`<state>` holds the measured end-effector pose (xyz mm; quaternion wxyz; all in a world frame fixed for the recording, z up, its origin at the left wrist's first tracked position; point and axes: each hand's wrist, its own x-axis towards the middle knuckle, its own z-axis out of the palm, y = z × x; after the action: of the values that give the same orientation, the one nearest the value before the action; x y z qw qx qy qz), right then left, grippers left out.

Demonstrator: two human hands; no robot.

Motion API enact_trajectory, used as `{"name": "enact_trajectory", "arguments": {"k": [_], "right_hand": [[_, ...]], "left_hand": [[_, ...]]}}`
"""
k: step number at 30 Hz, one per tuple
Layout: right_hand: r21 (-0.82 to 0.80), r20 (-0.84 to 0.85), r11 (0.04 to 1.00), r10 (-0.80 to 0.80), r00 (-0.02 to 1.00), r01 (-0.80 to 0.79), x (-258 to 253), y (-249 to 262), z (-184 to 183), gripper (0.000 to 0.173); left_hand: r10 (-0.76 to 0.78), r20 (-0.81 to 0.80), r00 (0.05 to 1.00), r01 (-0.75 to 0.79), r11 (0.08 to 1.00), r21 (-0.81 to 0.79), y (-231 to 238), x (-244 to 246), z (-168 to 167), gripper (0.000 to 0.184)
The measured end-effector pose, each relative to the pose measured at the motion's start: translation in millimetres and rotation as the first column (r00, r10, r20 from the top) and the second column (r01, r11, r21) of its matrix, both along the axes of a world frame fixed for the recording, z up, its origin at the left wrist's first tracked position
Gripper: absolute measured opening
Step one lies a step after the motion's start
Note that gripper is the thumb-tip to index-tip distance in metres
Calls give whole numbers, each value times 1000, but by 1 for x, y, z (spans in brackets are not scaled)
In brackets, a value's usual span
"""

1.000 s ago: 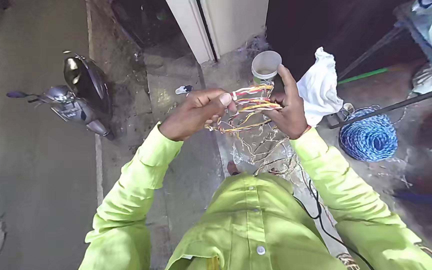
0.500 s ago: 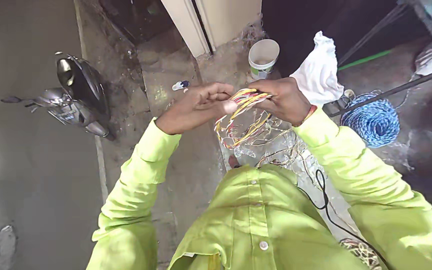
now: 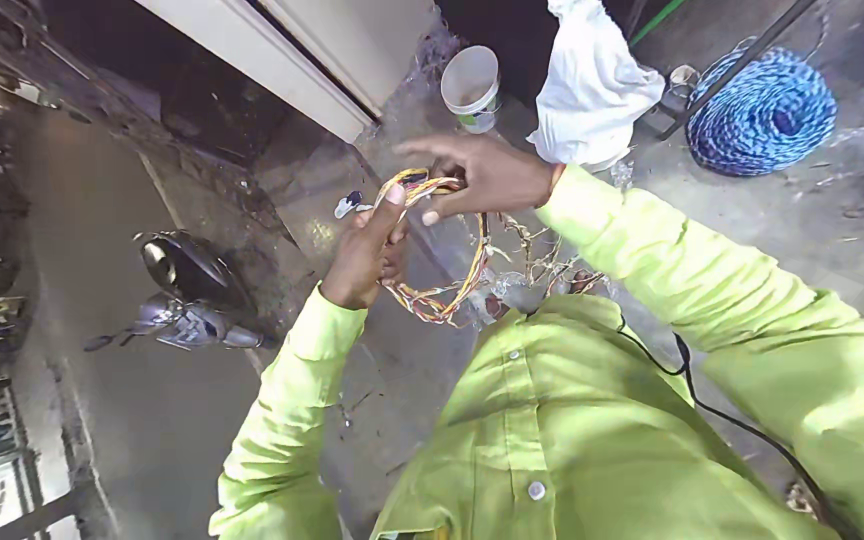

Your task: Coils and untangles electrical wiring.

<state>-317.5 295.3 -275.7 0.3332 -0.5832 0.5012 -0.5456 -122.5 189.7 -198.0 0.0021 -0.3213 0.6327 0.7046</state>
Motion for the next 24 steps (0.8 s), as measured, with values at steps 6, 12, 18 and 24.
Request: {"name": "enact_trajectory", "arguments": {"k": [6, 12, 18, 24], "right_hand": [[245, 168, 926, -331, 928, 286, -56, 70, -94, 70], [468, 125, 864, -273, 954, 186, -29, 87, -174, 58], [-163, -26, 889, -438, 899, 429, 61, 37, -116, 35], [108, -127, 881, -448, 885, 461, 79, 27, -109, 49]], "left_hand": [[-76, 175, 982, 83, 996, -32, -9, -3, 45, 45], [-109, 241, 964, 127, 990, -58, -16, -9, 68, 47], [6, 236, 972, 20, 994, -108, -5, -21, 57, 44], [96, 184, 978, -79, 992, -97, 2, -10, 56, 44]]}}
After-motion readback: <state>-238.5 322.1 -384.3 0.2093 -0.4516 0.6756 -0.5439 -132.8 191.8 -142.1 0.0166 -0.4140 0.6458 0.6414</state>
